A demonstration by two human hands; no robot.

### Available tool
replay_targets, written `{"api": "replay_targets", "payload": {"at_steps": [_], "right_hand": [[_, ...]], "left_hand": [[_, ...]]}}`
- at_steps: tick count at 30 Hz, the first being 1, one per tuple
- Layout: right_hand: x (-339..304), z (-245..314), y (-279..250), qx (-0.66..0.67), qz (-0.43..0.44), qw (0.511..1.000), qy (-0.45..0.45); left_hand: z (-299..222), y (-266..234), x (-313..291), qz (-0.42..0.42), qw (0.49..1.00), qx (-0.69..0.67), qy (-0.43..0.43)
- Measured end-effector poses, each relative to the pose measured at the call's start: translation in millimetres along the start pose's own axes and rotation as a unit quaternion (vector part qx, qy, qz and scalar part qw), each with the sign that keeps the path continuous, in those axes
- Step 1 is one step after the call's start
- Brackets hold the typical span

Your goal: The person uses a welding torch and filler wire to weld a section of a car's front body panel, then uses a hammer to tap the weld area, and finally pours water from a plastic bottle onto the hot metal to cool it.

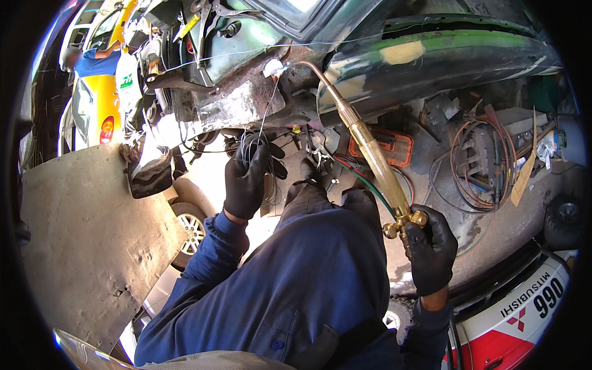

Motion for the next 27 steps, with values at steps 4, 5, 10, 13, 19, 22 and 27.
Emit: {"api": "replay_targets", "payload": {"at_steps": [4, 5, 10, 13, 19, 22, 27], "right_hand": [[-0.2, -1.0, -1.1, -0.004, -0.013, 1.0, -0.001], [-0.1, -1.0, -1.7, -0.004, -0.018, 1.0, -0.001], [1.4, 1.2, 1.9, 0.009, -0.009, 1.0, -0.002], [1.9, 1.3, 2.4, 0.01, -0.012, 1.0, 0.002], [3.1, 2.8, 3.7, 0.005, -0.015, 1.0, 0.0], [4.0, 4.2, 4.2, -0.004, -0.009, 1.0, -0.006], [3.7, 1.8, 3.2, 0.006, -0.008, 1.0, 0.001]], "left_hand": [[-2.2, 1.4, 1.3, -0.002, 1.0, -0.01, 0.009], [-2.6, 1.7, 2.0, 0.0, 1.0, -0.009, 0.01], [2.7, 4.5, 1.7, 0.014, 0.997, -0.075, -0.032], [3.9, 4.0, 2.0, 0.01, 0.997, -0.067, -0.037], [0.1, 2.9, 4.5, -0.004, 0.999, -0.043, 0.002], [0.1, 3.9, 4.2, 0.0, 0.999, -0.044, 0.001], [-2.1, 4.6, 4.6, 0.003, 0.999, -0.038, 0.007]]}}
Point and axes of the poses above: each hand's wrist, its own x-axis towards the middle knuckle, its own y-axis out of the palm, z = x × y, the point moved 10 cm from there along x, towards the middle knuckle, and after that the axes turned 5 degrees about -y, right-handed, at the moved point
